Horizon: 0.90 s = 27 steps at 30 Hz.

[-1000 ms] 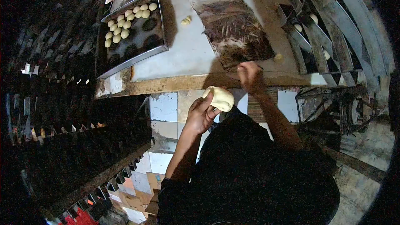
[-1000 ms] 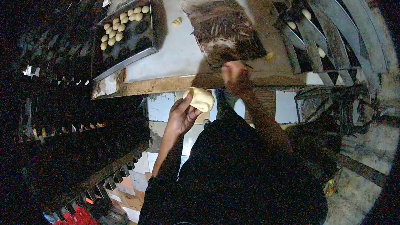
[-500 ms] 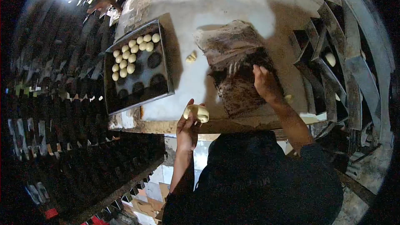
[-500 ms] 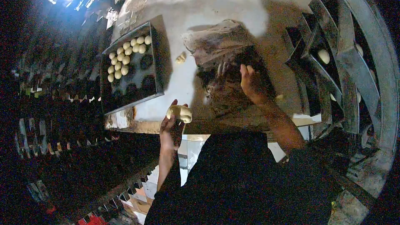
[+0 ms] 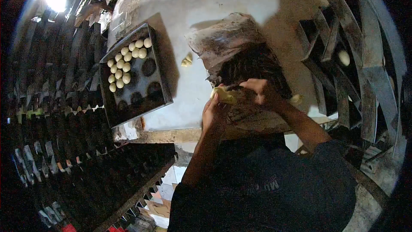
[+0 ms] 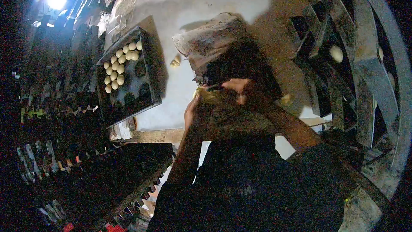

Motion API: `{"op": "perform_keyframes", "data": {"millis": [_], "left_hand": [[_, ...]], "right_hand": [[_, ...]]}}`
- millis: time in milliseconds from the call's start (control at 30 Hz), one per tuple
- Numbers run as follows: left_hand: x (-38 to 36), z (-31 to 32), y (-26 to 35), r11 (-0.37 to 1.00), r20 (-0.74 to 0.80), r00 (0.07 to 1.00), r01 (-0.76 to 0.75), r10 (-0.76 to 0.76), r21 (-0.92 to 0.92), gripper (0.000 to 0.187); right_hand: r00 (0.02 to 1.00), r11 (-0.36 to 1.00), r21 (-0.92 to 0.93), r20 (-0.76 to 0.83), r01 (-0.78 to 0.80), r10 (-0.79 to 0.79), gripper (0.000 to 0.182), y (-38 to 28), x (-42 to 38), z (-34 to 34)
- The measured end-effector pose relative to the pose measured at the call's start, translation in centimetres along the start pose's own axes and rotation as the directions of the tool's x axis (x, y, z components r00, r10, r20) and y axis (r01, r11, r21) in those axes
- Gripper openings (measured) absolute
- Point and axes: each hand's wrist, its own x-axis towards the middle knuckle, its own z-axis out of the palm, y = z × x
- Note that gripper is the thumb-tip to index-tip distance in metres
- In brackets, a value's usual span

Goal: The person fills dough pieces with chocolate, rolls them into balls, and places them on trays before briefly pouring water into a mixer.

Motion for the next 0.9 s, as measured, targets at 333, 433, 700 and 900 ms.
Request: {"op": "perform_keyframes", "data": {"millis": [333, 433, 700, 900], "left_hand": [[-4.4, -3.3, -0.1, 0.998, 0.015, 0.998, -0.065, 0.065, -0.028, 0.05], [-8.4, -0.9, 1.3, 0.968, 0.02, 0.985, -0.166, 0.173, -0.189, 0.05], [-15.9, -2.8, -2.5, 0.144, 0.354, 0.523, -0.692, 0.775, 0.707, 0.08], [-27.8, -2.9, 0.6, 0.624, 0.143, 0.637, -0.771, 0.757, 0.129, 0.09]], "right_hand": [[0.942, 0.832, -0.468, -0.284, -0.299, 0.178, 0.043, -0.4, -8.2, 8.3], [0.917, 0.911, -0.393, -0.398, -0.128, -0.043, 0.039, -6.1, -7.1, 6.3], [0.884, 0.997, -0.047, -0.462, 0.058, -0.073, 0.032, -26.9, -4.7, 8.1], [0.756, 0.898, -0.046, -0.522, 0.437, -0.395, 0.023, -35.0, -8.6, 8.7]]}}
